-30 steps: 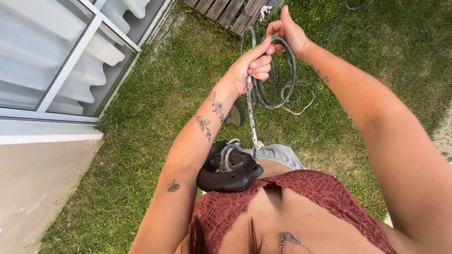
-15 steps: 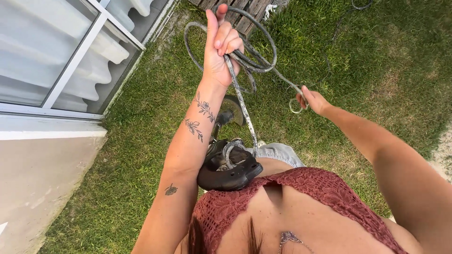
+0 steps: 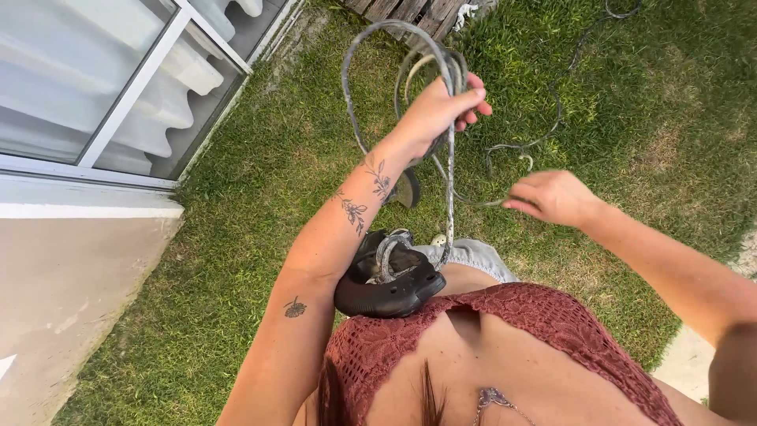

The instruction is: Using an electric string trimmer to cut grass along the edge of a building and around garden pots.

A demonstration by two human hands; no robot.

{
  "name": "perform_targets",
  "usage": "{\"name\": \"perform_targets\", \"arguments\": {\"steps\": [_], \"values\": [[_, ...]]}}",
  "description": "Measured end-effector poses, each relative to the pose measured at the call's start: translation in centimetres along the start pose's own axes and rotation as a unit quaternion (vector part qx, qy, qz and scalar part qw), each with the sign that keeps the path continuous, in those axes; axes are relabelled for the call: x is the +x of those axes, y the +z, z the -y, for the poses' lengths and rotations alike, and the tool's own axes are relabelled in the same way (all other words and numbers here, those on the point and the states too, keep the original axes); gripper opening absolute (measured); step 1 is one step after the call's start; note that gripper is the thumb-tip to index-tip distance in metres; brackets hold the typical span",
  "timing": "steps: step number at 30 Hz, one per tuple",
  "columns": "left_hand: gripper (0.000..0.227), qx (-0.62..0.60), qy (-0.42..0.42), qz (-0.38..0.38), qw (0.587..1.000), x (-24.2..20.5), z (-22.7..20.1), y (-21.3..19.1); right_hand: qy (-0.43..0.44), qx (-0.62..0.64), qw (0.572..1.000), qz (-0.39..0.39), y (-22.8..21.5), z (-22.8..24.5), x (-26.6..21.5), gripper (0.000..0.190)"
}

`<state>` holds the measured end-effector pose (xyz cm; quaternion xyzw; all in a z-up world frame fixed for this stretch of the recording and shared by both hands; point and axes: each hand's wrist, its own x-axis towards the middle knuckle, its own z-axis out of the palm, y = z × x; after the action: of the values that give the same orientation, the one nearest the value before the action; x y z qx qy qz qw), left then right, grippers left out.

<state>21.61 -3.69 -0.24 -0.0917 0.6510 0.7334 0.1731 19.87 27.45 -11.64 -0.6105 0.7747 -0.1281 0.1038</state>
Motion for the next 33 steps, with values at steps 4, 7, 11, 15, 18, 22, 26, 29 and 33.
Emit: {"name": "perform_targets", "arguments": {"steps": [4, 7, 11, 15, 18, 22, 26, 29, 33], "values": [[0.044, -0.005, 0.015, 0.141, 0.990, 2.5, 4.5, 1.3, 0.020, -0.071, 0.993, -0.089, -6.4, -1.2, 5.3, 0.029], [0.055, -0.073, 0.014, 0.187, 0.980, 2.4, 4.8, 1.2, 0.014, -0.049, 0.988, -0.148, -7.9, -2.7, 7.0, 0.039], [0.050, -0.023, -0.088, 0.278, 0.956, 1.3, 3.7, 2.5, 0.162, 0.002, 0.985, -0.066, -9.3, -3.2, 6.9, 0.067], [0.053, -0.081, -0.039, 0.353, 0.931, 2.8, 5.3, 5.5, 0.126, 0.102, 0.980, -0.117, -10.6, -1.2, 7.9, 0.046], [0.017, -0.087, -0.057, 0.336, 0.936, 5.6, 4.1, 6.5, 0.014, 0.064, 0.991, -0.113, -12.0, -2.1, 7.6, 0.054], [0.017, -0.021, -0.090, 0.289, 0.953, 9.5, 5.5, 7.3, 0.050, 0.107, 0.992, 0.032, -13.4, -5.6, 5.7, 0.096], [0.042, 0.172, -0.004, 0.278, 0.945, 10.2, 3.1, 8.2, 0.098, -0.023, 0.983, 0.155, -14.3, -7.7, 4.3, 0.038], [0.063, 0.288, 0.009, 0.146, 0.946, 9.6, 0.4, 6.6, 0.098, -0.039, 0.982, 0.159, -16.8, -8.5, 4.5, 0.029], [0.066, 0.572, -0.171, -0.163, 0.786, 6.8, 10.7, -1.3, 0.128, -0.029, 0.961, 0.242, -18.3, -9.1, 3.1, 0.031]]}}
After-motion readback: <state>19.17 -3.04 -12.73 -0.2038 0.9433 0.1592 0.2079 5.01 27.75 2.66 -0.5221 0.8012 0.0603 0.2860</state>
